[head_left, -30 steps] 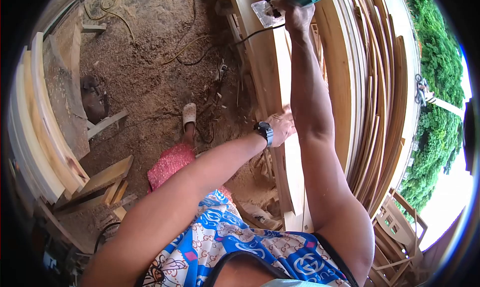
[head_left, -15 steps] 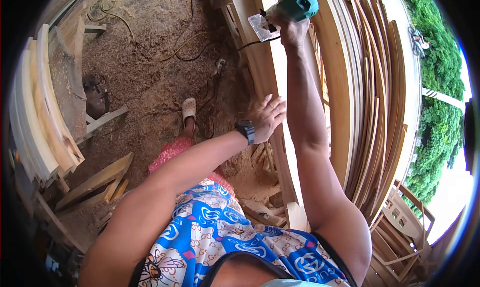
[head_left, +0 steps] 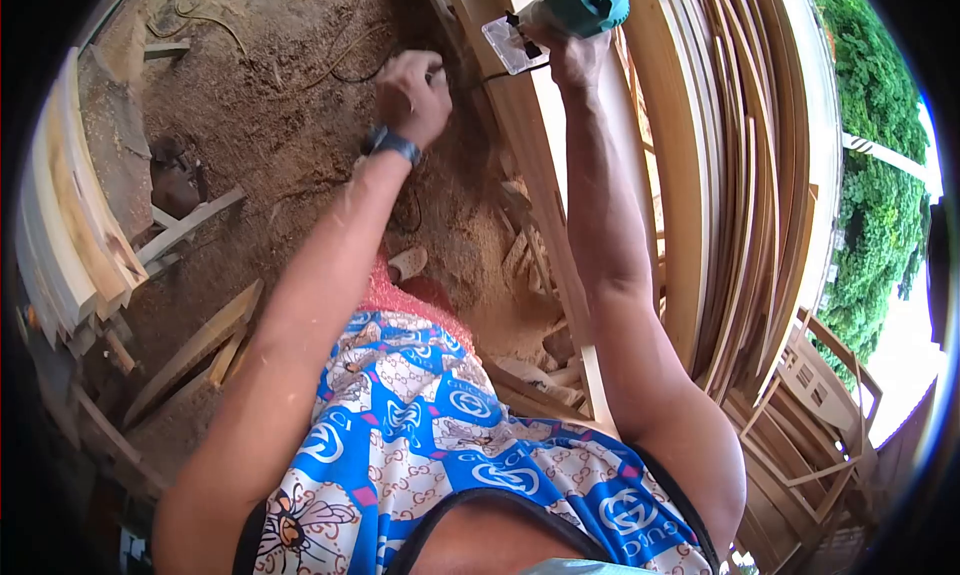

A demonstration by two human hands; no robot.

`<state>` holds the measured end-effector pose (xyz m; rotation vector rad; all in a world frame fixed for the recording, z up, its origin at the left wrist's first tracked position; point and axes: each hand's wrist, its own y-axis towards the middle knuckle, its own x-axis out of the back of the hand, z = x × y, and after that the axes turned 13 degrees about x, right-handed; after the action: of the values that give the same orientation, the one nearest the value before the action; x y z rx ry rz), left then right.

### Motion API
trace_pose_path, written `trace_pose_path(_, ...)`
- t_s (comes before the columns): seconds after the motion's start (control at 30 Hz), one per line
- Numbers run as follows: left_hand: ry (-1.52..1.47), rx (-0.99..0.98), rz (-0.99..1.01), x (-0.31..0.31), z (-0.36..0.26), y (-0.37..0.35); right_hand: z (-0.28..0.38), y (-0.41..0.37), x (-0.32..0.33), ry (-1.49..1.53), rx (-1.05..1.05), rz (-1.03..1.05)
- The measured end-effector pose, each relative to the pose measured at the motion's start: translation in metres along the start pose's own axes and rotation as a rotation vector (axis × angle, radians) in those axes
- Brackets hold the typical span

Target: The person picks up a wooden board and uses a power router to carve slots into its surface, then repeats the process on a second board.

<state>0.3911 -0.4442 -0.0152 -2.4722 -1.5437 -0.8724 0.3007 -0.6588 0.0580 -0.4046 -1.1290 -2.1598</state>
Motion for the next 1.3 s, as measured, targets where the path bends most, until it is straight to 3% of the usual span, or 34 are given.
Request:
trace_pose_path(0.07,0.010,-0.034,-0.082,-0.004,-0.009,0.016,0.012,-0.011,0.011,0.004,0.032,0.037)
trace_pose_path(0.13,0.009,-0.110,-0.121,-0.014,-0.013,0.031,0.026,-0.014,0.000,0.568,0.100,-0.351)
trace_pose_path(0.17,0.009,-0.111,-0.119,-0.020,-0.015,0.039,0.031,-0.023,0.009,0.567,0.099,-0.353)
trace_pose_path(0.23,-0.057,0.118,0.157,-0.028,-0.021,0.050,0.040,-0.047,0.032,0.109,-0.179,-0.003)
trace_pose_path(0.27,-0.056,0.117,0.156,-0.032,-0.029,0.051,0.037,-0.053,0.034,0.110,-0.178,-0.004)
trace_pose_path(0.33,-0.014,0.155,0.157,-0.037,-0.051,0.053,0.031,-0.064,0.036,0.042,0.020,-0.051)
trace_pose_path(0.37,-0.005,0.157,0.198,-0.031,-0.062,0.055,0.045,-0.068,0.041,0.210,-0.152,-0.073)
trace_pose_path(0.4,-0.007,0.158,0.205,-0.035,-0.066,0.054,0.054,-0.071,0.046,0.206,-0.158,-0.073)
trace_pose_path(0.47,-0.009,0.030,0.244,-0.049,-0.069,0.055,0.066,-0.082,0.054,0.208,-0.171,-0.100)
trace_pose_path(0.5,0.000,-0.125,0.113,-0.072,-0.057,0.057,0.065,-0.089,0.055,0.201,-0.176,-0.100)
trace_pose_path(0.53,-0.004,-0.127,0.121,-0.085,-0.050,0.067,0.062,-0.096,0.056,0.148,-0.143,-0.080)
trace_pose_path(0.6,0.465,-0.671,0.452,-0.103,-0.042,0.077,0.066,-0.107,0.061,0.092,-0.115,-0.063)
trace_pose_path(0.63,0.514,-0.799,0.354,-0.109,-0.042,0.074,0.071,-0.112,0.064,0.088,-0.095,-0.062)
trace_pose_path(0.77,0.580,-0.870,0.418,-0.120,-0.048,0.065,0.085,-0.125,0.070,0.133,-0.075,-0.065)
trace_pose_path(0.83,0.607,-0.527,0.584,-0.136,-0.048,0.059,0.079,-0.135,0.073,0.033,-0.009,-0.036)
trace_pose_path(0.87,0.605,-0.529,0.589,-0.108,-0.068,0.046,0.080,-0.138,0.074,-0.064,0.063,-0.003)
trace_pose_path(0.9,0.542,-0.369,0.638,-0.074,-0.087,0.030,0.083,-0.144,0.077,-0.067,0.059,-0.003)
trace_pose_path(0.93,0.479,-0.209,0.683,-0.051,-0.101,0.019,0.092,-0.148,0.080,0.014,-0.023,-0.033)
trace_pose_path(0.97,0.686,-0.116,0.764,-0.066,-0.097,0.028,0.097,-0.150,0.079,0.095,-0.101,-0.063)
trace_pose_path(1.13,0.733,-0.090,0.733,-0.079,-0.092,0.022,0.098,-0.187,0.088,0.004,-0.144,-0.007)
trace_pose_path(1.2,0.752,-0.008,0.708,-0.075,-0.107,0.006,0.113,-0.193,0.095,0.108,-0.278,-0.032)
trace_pose_path(1.3,0.760,-0.066,0.745,-0.080,-0.125,-0.028,0.113,-0.214,0.104,0.065,-0.229,-0.054)
